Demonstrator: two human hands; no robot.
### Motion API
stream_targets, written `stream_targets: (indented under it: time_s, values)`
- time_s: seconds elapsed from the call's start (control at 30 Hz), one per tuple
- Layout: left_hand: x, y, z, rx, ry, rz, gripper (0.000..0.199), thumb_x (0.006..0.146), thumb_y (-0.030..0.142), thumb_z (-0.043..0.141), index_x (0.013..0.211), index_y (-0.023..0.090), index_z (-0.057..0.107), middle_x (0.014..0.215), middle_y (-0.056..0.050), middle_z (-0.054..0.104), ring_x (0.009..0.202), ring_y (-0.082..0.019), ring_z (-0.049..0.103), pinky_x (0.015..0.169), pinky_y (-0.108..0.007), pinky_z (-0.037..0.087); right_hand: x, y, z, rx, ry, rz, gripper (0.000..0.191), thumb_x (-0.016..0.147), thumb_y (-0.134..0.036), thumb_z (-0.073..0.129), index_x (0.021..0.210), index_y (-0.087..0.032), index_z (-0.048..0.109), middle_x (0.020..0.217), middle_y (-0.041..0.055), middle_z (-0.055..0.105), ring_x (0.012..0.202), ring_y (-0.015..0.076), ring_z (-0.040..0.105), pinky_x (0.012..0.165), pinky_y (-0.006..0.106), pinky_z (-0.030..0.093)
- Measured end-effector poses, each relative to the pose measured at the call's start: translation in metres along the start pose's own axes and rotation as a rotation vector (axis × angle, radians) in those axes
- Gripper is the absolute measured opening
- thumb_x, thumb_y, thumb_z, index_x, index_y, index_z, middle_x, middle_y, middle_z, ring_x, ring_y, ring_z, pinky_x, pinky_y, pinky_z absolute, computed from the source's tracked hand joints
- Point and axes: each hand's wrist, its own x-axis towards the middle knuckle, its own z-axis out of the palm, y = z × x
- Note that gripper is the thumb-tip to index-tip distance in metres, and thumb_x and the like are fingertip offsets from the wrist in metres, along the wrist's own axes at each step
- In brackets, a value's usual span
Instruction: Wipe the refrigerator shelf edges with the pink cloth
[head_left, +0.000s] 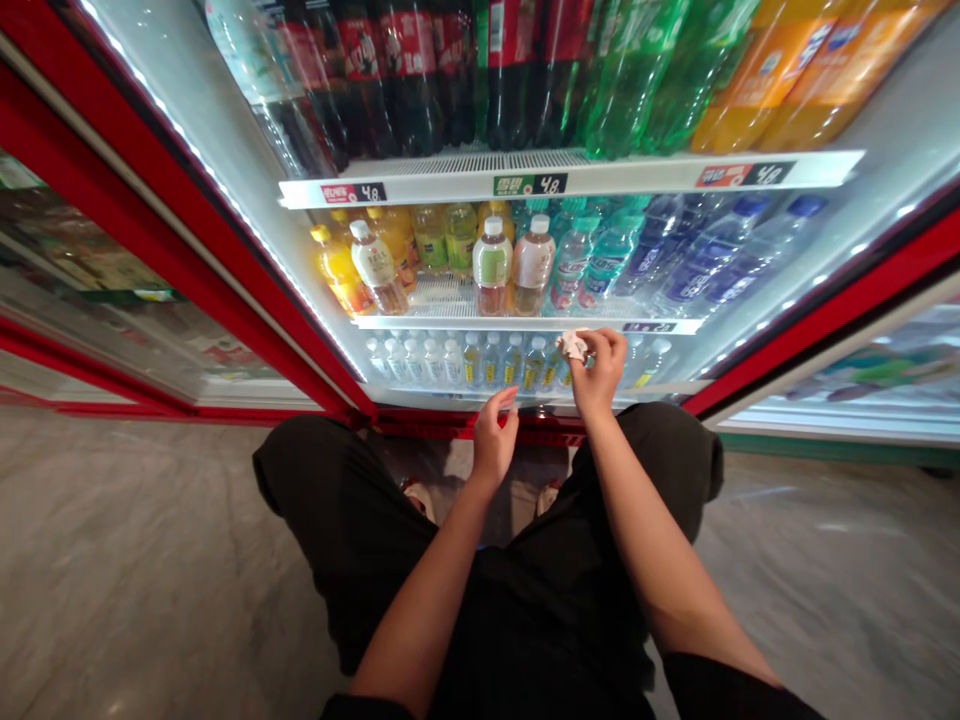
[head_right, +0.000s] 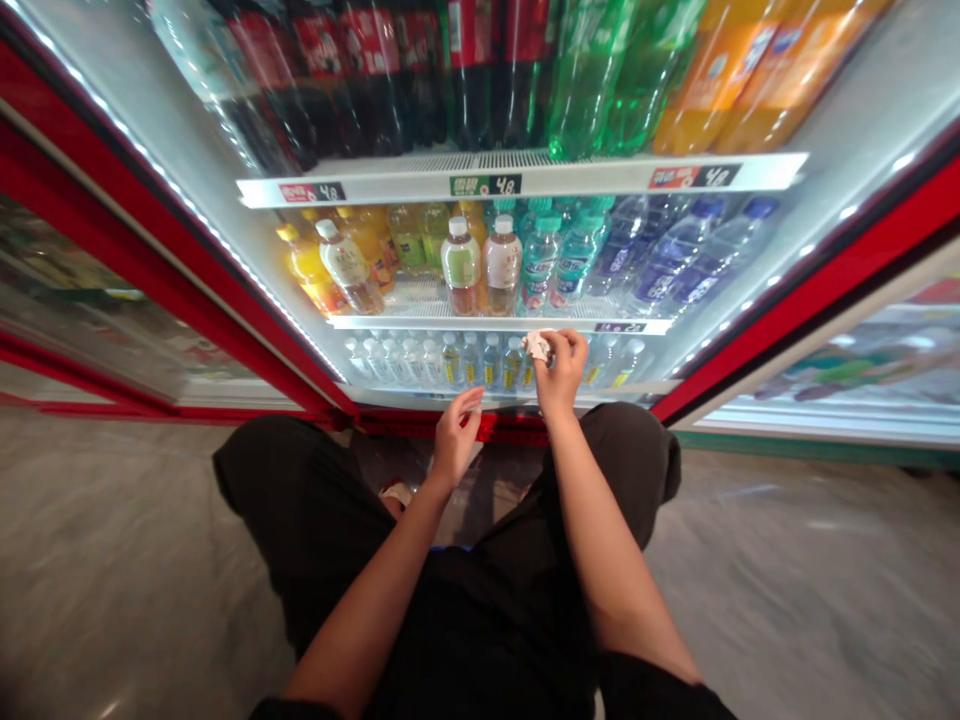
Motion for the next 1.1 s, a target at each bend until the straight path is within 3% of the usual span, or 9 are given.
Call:
stream_targets:
  time_s: [0.13, 0.27, 0.37, 0.47, 0.57, 0.67, 0.77, 0.97, 1.1]
  values:
    - [0.003, -0.002, -0.004, 0.015, 0.018, -0.004, 0.037, 0.097, 0.011, 0.06, 0.13, 0.024, 0.072, 0.135, -0.01, 0.077, 0.123, -0.023, 0.074, 0.117, -0.047, 0.053, 0.0, 0.003, 0.0, -0.008, 0.125, 0.052, 0.031, 0.086, -0.029, 0.064, 0.116, -0.022, 0.069, 0.118, 0.0097, 0.051, 0.11, 0.0264, 0.058, 0.095, 0.044, 0.055]
    - [0.005, -0.001, -0.006, 0.02, 0.02, 0.003, 0.036, 0.097, 0.011, 0.059, 0.129, 0.023, 0.072, 0.135, -0.01, 0.078, 0.121, -0.022, 0.075, 0.115, -0.045, 0.055, -0.007, -0.003, 0.01, 0.016, 0.005, 0.008, 0.025, 0.085, -0.03, 0.065, 0.107, -0.023, 0.073, 0.105, 0.0066, 0.056, 0.094, 0.0238, 0.06, 0.086, 0.042, 0.057]
    - [0.006, 0.0, -0.006, 0.028, 0.019, 0.007, 0.035, 0.097, 0.011, 0.059, 0.128, 0.023, 0.072, 0.134, -0.01, 0.078, 0.119, -0.022, 0.075, 0.114, -0.044, 0.055, -0.009, -0.01, 0.017, 0.03, -0.029, -0.025, 0.025, 0.084, -0.029, 0.065, 0.107, -0.024, 0.074, 0.106, 0.0069, 0.059, 0.099, 0.0251, 0.062, 0.091, 0.044, 0.057]
    - [0.007, 0.0, -0.009, 0.037, 0.033, 0.008, 0.035, 0.097, 0.011, 0.059, 0.127, 0.023, 0.073, 0.132, -0.009, 0.079, 0.119, -0.022, 0.075, 0.113, -0.043, 0.056, -0.007, -0.013, 0.019, 0.025, 0.073, 0.01, 0.032, 0.084, -0.027, 0.063, 0.116, -0.025, 0.07, 0.117, 0.0098, 0.056, 0.11, 0.0265, 0.06, 0.093, 0.044, 0.057]
    - [0.008, -0.001, -0.013, 0.04, 0.056, 0.003, 0.036, 0.097, 0.01, 0.058, 0.127, 0.023, 0.073, 0.131, -0.009, 0.079, 0.118, -0.021, 0.075, 0.113, -0.043, 0.056, -0.006, -0.014, 0.02, 0.014, 0.167, 0.07, 0.038, 0.083, -0.026, 0.063, 0.121, -0.024, 0.066, 0.118, 0.0096, 0.054, 0.105, 0.0241, 0.061, 0.085, 0.039, 0.057]
    - [0.009, -0.003, -0.013, 0.039, 0.075, -0.009, 0.037, 0.096, 0.009, 0.057, 0.126, 0.024, 0.073, 0.13, -0.008, 0.079, 0.117, -0.02, 0.076, 0.113, -0.042, 0.056, -0.009, -0.018, 0.022, 0.013, 0.1, 0.054, 0.033, 0.083, -0.025, 0.062, 0.115, -0.026, 0.07, 0.11, 0.0068, 0.057, 0.095, 0.0217, 0.061, 0.081, 0.037, 0.057]
    - [0.007, -0.003, -0.011, 0.035, 0.074, -0.007, 0.036, 0.096, 0.009, 0.057, 0.126, 0.024, 0.073, 0.13, -0.008, 0.079, 0.117, -0.021, 0.076, 0.114, -0.042, 0.055, -0.011, -0.021, 0.025, 0.022, 0.037, 0.007, 0.03, 0.082, -0.023, 0.062, 0.109, -0.028, 0.075, 0.109, 0.0061, 0.059, 0.099, 0.0228, 0.062, 0.089, 0.04, 0.057]
    - [0.009, -0.003, -0.014, 0.039, 0.077, -0.007, 0.035, 0.096, 0.01, 0.058, 0.125, 0.024, 0.073, 0.13, -0.009, 0.079, 0.117, -0.021, 0.075, 0.113, -0.043, 0.056, -0.009, -0.021, 0.024, 0.016, 0.152, 0.108, 0.031, 0.083, -0.023, 0.06, 0.108, -0.025, 0.078, 0.116, 0.0083, 0.053, 0.097, 0.0221, 0.059, 0.088, 0.04, 0.055]
    - [0.009, -0.007, -0.014, 0.038, 0.084, -0.013, 0.034, 0.096, 0.009, 0.057, 0.123, 0.023, 0.074, 0.127, -0.009, 0.08, 0.116, -0.021, 0.076, 0.113, -0.044, 0.056, -0.012, -0.022, 0.025, 0.047, 0.08, 0.11, 0.029, 0.077, -0.019, 0.059, 0.097, -0.025, 0.08, 0.108, 0.0063, 0.056, 0.089, 0.0196, 0.058, 0.082, 0.037, 0.055]
